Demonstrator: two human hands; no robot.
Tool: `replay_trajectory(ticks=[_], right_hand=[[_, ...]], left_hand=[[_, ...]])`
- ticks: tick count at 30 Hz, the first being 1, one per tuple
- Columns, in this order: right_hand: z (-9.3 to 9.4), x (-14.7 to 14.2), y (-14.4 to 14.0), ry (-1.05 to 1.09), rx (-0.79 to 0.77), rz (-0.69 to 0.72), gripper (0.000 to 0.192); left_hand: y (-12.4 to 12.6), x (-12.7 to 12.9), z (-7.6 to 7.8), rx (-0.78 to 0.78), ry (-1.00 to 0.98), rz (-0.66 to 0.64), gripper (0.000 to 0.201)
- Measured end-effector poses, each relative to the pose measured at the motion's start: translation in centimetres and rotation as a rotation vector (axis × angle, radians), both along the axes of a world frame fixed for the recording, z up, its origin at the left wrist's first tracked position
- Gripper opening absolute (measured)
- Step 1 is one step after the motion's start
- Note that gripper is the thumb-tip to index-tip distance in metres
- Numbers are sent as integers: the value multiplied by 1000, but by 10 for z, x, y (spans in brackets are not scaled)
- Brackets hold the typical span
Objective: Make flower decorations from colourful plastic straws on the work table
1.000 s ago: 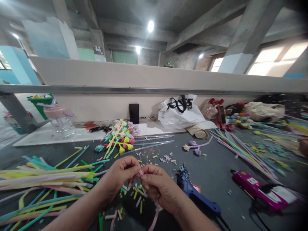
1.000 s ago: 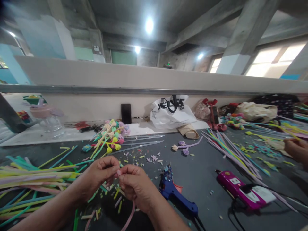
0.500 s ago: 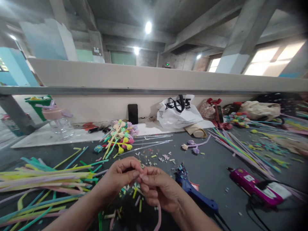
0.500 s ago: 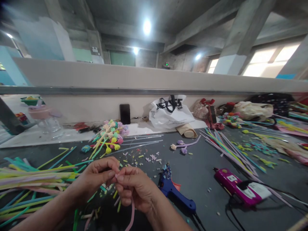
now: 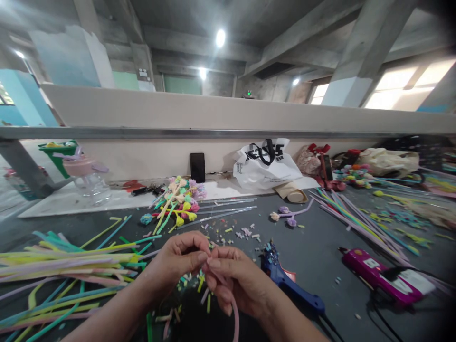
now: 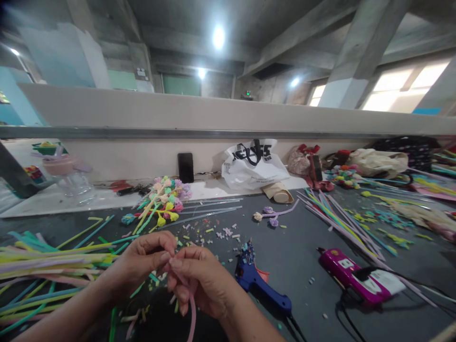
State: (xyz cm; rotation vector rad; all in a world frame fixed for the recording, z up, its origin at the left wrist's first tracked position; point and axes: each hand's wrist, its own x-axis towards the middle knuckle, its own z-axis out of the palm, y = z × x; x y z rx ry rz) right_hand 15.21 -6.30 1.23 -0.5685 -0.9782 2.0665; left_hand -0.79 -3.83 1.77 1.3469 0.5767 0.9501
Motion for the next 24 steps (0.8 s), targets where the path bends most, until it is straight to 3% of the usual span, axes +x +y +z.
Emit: replay_trajectory(ticks=[5,13,19,24], right_hand=[[4,2,-2,56,-40,130,19],[6,0,-5,88,-35,135,24],[4,-2,-4,30,48,-87,10],[3,-2,-4,-81,117,-111,17]], left_hand=[[1,-1,0,21,-22,2,7],[-5,0,6,-37,-41,-1,13],[-4,-1,7,10,69,71,16],[-1,1,5,-6,131,79,20]])
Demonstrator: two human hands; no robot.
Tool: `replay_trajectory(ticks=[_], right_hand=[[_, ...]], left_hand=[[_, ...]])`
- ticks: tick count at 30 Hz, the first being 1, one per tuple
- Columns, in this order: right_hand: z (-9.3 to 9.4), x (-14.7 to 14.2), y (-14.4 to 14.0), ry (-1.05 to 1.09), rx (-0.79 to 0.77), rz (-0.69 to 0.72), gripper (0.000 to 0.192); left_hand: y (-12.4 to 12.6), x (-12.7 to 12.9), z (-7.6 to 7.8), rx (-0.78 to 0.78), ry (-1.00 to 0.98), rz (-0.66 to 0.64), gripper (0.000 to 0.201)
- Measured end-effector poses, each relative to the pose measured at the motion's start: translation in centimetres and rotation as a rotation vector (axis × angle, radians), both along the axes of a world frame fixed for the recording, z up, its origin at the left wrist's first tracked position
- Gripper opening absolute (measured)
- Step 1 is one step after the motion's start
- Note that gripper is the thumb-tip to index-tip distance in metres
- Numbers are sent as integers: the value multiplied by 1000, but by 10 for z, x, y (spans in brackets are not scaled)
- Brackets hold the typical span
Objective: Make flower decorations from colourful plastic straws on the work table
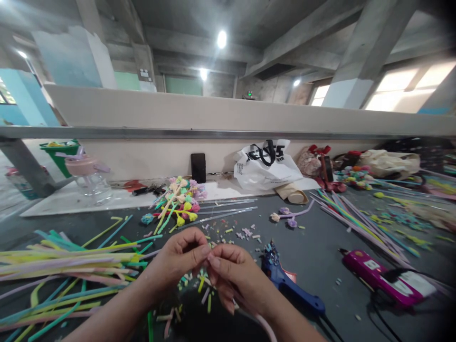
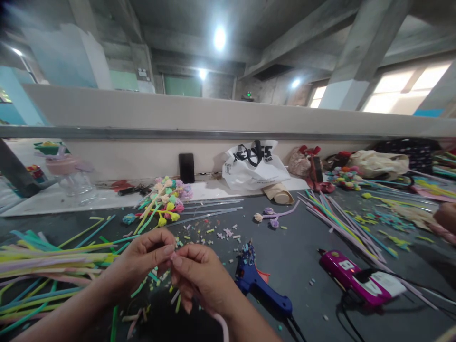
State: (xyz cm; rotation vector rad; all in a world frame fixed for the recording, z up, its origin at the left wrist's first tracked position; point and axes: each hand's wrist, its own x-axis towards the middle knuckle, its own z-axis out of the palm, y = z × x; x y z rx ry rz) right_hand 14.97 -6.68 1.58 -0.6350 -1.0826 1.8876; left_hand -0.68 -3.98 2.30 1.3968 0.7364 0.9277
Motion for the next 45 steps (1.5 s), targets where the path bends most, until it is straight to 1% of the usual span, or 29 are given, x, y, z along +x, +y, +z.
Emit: replay_trajectory(ticks=[8,14,17,21,25,32,40,42,45], right_hand=[[3,0,-1,21,-65,4,14],[1,1,1,55,-56,-7,13],[0,1,2,26,-38,-30,16],[1,0,1,-15,19,-70,22],[2,-1,0,-49,41,-81,24],[0,0,0,-95,63,-68,23],[0,0,-1,-159,103,-57,26],[-1,-1,-1,-158,102,-56,26],[-1,-2,-1,-164,106,-64,27]], left_hand=[[-1,2,3,-15,-19,-22,22],[0,-1,4,-21,32,-41,20],[2,-3,6,17,93,-41,20],[2,-6,9,127,191,-31,18],[2,-8,12,215,287,-23,18],[0,-10,10,242,316,-64,12],[1,-12,11,247,323,-91,10],[1,-12,10,269,341,-97,8],[1,-12,10,350,407,-81,3]])
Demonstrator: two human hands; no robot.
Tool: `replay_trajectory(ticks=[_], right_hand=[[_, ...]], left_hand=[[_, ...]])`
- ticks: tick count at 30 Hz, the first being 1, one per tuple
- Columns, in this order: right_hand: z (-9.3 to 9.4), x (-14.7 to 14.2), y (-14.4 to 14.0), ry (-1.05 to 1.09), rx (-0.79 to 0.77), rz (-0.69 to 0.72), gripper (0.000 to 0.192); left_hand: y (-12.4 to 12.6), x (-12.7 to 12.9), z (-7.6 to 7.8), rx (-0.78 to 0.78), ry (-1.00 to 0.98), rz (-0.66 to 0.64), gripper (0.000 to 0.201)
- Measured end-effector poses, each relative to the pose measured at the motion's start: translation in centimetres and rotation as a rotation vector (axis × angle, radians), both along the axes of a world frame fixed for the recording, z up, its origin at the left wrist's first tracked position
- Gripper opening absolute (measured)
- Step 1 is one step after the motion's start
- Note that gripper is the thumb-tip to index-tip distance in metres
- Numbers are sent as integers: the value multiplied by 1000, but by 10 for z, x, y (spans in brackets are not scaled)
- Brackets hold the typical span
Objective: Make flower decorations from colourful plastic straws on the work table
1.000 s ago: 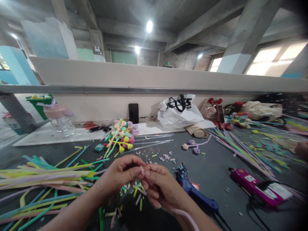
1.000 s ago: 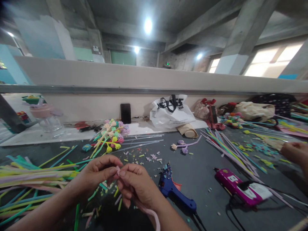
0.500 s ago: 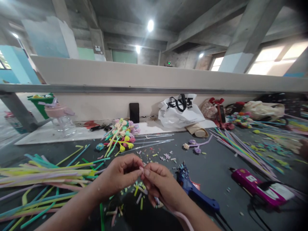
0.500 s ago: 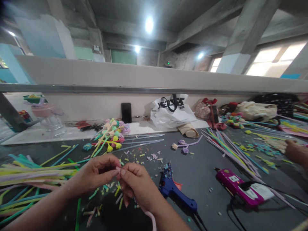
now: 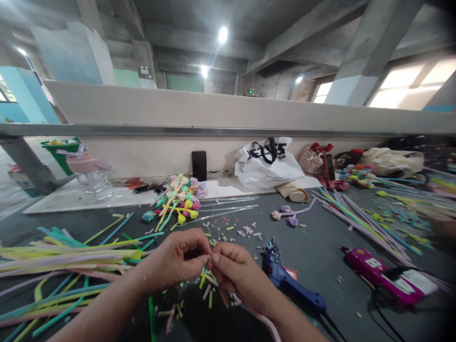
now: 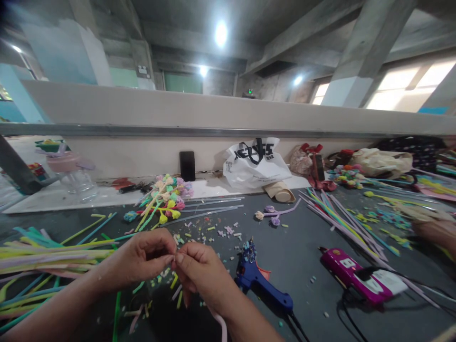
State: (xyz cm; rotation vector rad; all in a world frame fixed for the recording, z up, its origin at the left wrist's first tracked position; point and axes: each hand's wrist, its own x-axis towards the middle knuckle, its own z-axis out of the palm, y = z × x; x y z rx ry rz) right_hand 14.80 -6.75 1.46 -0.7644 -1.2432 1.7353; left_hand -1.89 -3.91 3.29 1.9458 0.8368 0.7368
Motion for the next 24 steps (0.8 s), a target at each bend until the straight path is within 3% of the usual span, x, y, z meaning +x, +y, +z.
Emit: replay_trajectory(ticks=[6,14,24], right_hand=[[0,-5,0,-52,-8,-31,28],[-4,-8,-1,-179,-6,-146,31],[-3,-10,0,-417,124,-234,31]], left_hand=[[-5,4,4,141,120,56,7],[-7,11,2,119,140,166,4],[1,9,-7,-137,-12,154,7]])
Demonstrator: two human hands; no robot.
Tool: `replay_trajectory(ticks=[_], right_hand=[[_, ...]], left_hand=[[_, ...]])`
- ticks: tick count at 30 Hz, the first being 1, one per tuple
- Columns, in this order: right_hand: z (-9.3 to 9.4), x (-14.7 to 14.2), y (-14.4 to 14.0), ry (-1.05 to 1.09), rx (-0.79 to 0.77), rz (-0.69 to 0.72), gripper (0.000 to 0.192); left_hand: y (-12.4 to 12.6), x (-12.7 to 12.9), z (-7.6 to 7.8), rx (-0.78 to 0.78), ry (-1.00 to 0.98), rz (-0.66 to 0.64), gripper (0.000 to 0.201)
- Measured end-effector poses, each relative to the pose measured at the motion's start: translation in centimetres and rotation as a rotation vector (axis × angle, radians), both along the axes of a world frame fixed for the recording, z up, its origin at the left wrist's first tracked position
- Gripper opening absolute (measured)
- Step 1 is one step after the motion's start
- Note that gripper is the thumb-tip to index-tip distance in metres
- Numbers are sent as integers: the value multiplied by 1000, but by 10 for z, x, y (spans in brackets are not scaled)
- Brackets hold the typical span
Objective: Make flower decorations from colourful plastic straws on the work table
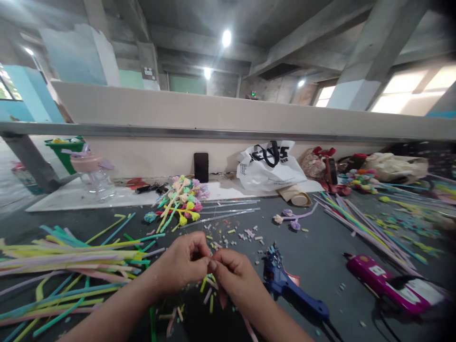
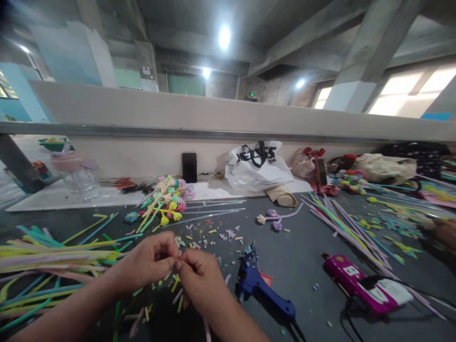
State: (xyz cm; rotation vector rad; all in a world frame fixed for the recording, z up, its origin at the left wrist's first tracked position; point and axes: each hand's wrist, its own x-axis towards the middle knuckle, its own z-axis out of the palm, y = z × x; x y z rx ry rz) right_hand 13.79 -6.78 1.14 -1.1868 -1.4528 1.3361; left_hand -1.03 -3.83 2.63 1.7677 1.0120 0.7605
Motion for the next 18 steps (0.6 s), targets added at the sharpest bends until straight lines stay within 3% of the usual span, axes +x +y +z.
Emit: replay_trajectory(ticks=[3,7,12,18], right_hand=[[1,1,2,-34,37,10,33],[-1,5,6,119,-4,64,33],[-4,7,7,199,-5,77,30],[-1,8,3,-31,109,39,29]], left_hand=[[2,1,2,-144,-82,-9,10],[4,0,5,-287,-255,-92,8],[6,-3,7,-177,-204,-102,6],[6,-4,3,-49,-62,-105,7]])
